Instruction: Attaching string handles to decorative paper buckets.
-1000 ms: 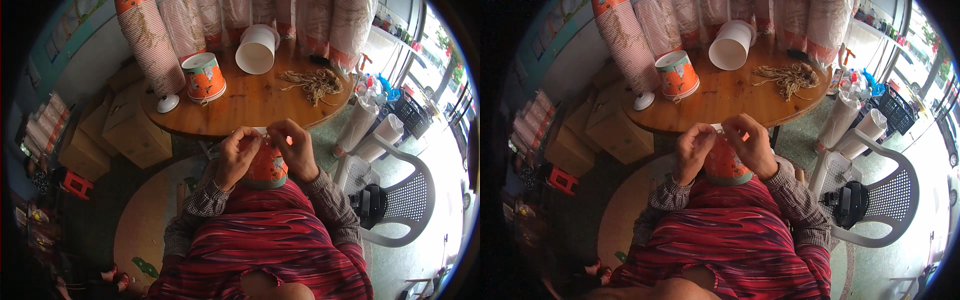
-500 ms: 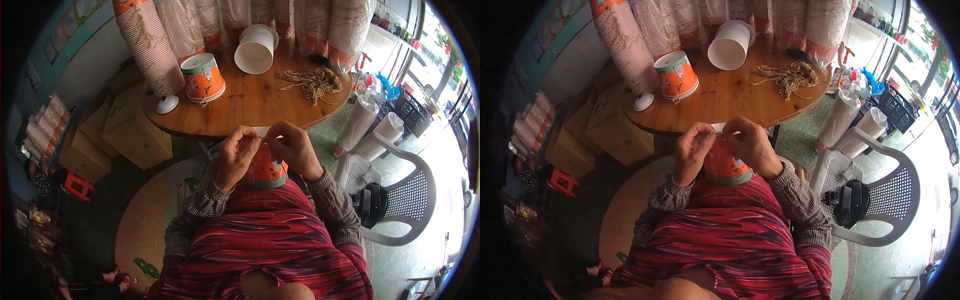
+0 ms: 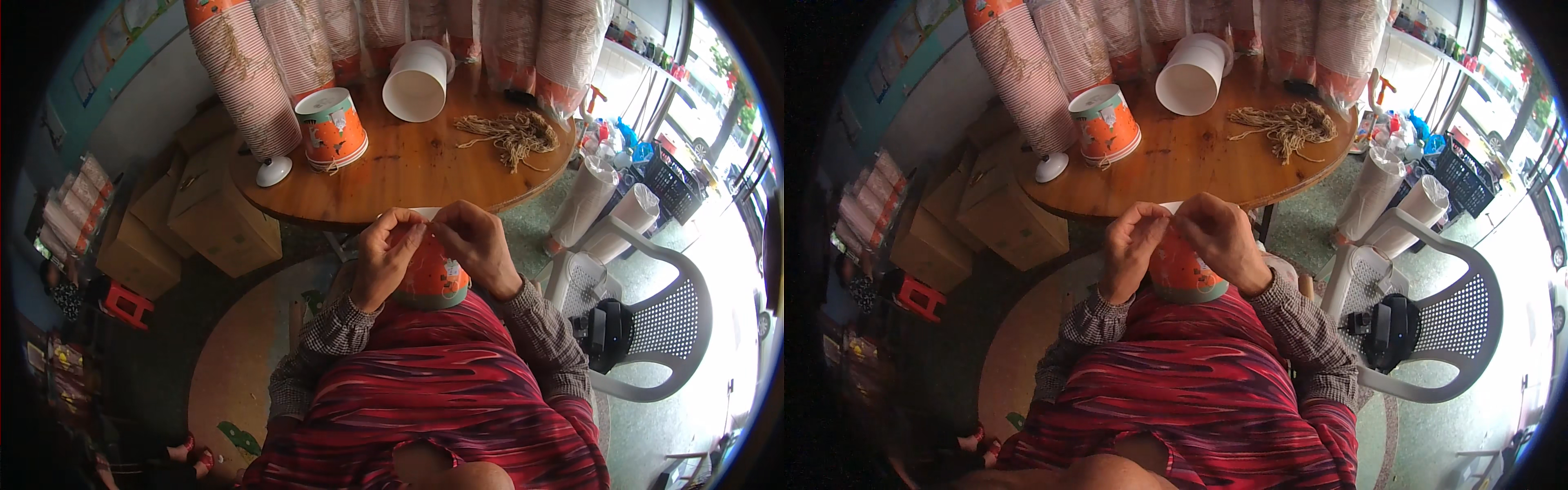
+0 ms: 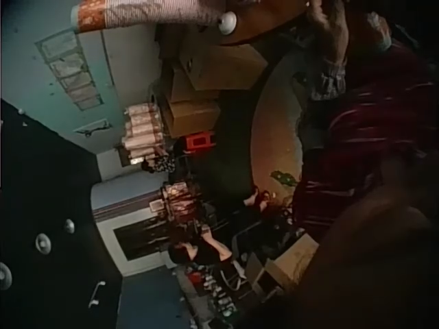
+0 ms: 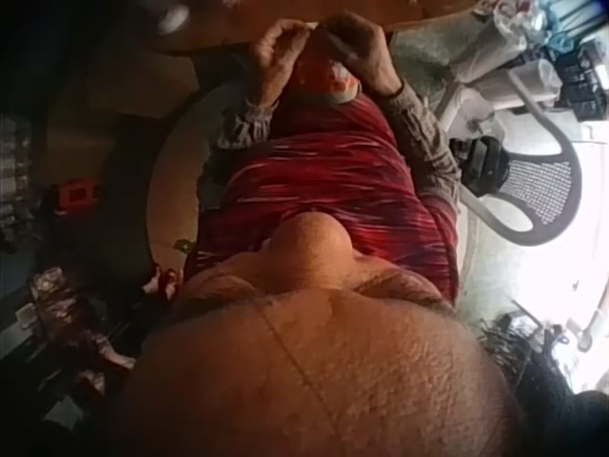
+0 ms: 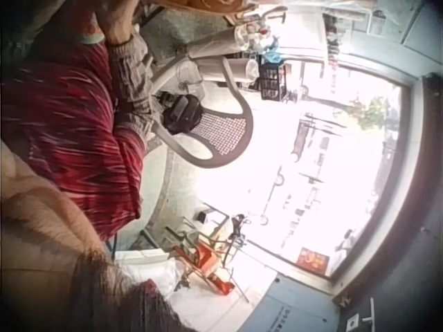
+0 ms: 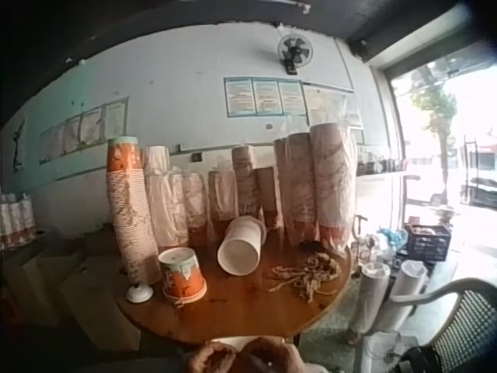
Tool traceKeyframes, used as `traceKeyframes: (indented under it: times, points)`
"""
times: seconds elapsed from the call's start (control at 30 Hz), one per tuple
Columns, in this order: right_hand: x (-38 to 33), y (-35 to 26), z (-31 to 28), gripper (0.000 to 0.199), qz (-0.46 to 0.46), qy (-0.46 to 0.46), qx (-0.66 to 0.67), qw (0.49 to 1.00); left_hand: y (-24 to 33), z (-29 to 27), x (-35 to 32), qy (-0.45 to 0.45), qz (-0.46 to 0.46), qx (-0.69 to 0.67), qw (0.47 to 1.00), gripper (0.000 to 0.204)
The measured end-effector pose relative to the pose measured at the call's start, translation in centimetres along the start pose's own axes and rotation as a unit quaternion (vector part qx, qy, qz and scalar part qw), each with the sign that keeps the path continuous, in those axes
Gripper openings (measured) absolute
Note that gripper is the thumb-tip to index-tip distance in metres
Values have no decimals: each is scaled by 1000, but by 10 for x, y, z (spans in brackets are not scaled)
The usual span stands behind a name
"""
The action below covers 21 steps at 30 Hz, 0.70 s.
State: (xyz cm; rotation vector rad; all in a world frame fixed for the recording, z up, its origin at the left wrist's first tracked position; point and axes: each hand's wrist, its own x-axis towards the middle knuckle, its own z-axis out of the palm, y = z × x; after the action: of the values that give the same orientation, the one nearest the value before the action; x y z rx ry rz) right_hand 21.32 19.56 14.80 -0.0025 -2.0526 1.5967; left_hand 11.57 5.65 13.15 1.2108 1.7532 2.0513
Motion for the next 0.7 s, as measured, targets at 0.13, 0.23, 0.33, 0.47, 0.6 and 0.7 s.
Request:
traceKeyframes:
  times: [0.13,0.23,0.33,0.47,0.6,0.7]
  points:
    - [-2,10,6,10,-39,21,2,999,5,0,0,-3,-7,-33,999,11]
    - [-3,13,8,11,-86,14,-18,996,3,0,0,-1,6,-34,999,11]
    - [-3,15,8,10,-86,15,-18,996,2,-1,1,-1,0,-46,999,10]
    - [-5,13,4,8,-47,-13,-11,999,1,0,2,13,1,-46,999,9]
    - [-5,12,5,8,-52,-13,22,998,1,0,1,14,21,-12,1000,8]
    - [-5,13,4,9,-57,-8,33,998,-1,0,0,7,41,29,999,8]
